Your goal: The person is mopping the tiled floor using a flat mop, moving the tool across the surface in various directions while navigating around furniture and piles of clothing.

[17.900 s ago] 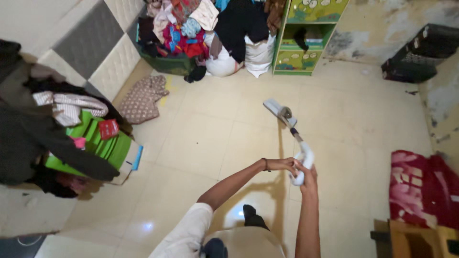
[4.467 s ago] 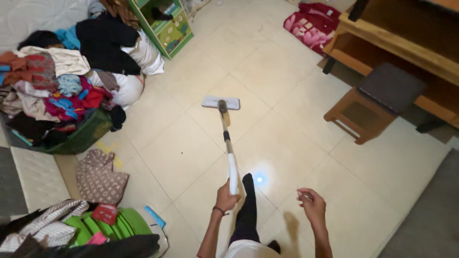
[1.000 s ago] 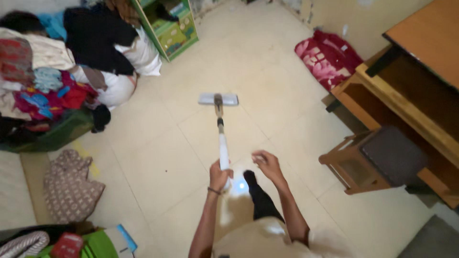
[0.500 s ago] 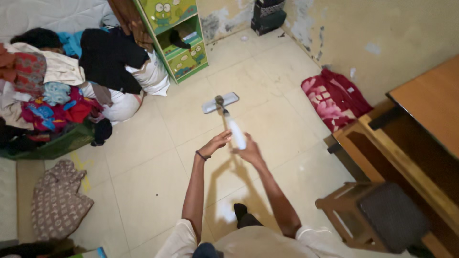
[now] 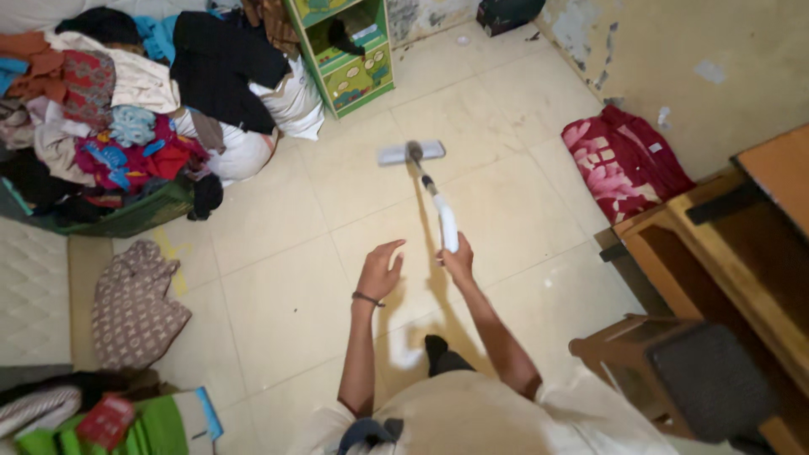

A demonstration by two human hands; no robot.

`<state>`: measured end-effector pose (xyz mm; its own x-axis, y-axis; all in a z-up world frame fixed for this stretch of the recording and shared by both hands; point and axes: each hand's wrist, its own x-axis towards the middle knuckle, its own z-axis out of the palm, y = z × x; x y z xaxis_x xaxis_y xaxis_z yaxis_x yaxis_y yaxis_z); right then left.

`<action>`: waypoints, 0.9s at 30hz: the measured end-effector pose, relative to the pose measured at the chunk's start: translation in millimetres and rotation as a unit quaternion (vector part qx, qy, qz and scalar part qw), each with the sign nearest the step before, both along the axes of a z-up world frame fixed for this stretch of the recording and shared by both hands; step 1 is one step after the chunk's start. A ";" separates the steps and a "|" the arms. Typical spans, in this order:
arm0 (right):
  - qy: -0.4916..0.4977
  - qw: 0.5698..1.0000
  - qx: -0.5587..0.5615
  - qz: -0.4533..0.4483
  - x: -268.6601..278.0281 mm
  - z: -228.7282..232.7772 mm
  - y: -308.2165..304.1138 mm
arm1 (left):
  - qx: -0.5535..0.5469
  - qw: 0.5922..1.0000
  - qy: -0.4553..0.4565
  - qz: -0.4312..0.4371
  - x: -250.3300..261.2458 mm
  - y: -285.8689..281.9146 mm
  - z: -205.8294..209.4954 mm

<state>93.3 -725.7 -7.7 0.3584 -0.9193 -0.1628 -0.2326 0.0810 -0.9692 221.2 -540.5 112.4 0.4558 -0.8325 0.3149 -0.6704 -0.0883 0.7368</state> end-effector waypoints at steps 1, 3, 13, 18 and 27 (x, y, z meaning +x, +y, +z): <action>-0.019 0.994 0.107 0.005 -1.6 -2.5 9.9 | -0.002 1.000 -0.018 -0.013 -9.1 8.8 -2.9; 0.022 0.993 0.114 0.007 -13.4 -11.3 17.9 | -0.010 0.999 -0.037 -0.030 -10.0 28.4 3.9; 0.046 0.993 0.076 0.074 -167.4 75.1 247.0 | 0.010 0.998 -0.064 0.020 -31.4 262.9 -17.8; 0.059 0.989 0.136 0.027 -213.9 121.4 377.2 | 0.068 0.995 -0.047 0.057 -54.7 369.4 -52.7; 0.013 0.983 0.142 -0.113 -189.0 -2.8 348.8 | 0.056 0.995 -0.082 0.031 -112.8 445.6 -14.7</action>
<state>-95.7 -376.9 -10.5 0.1424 -0.8907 -0.4316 -0.2017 0.4008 -0.8937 108.4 -94.9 97.7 0.4577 -0.8382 0.2966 -0.7712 -0.2083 0.6016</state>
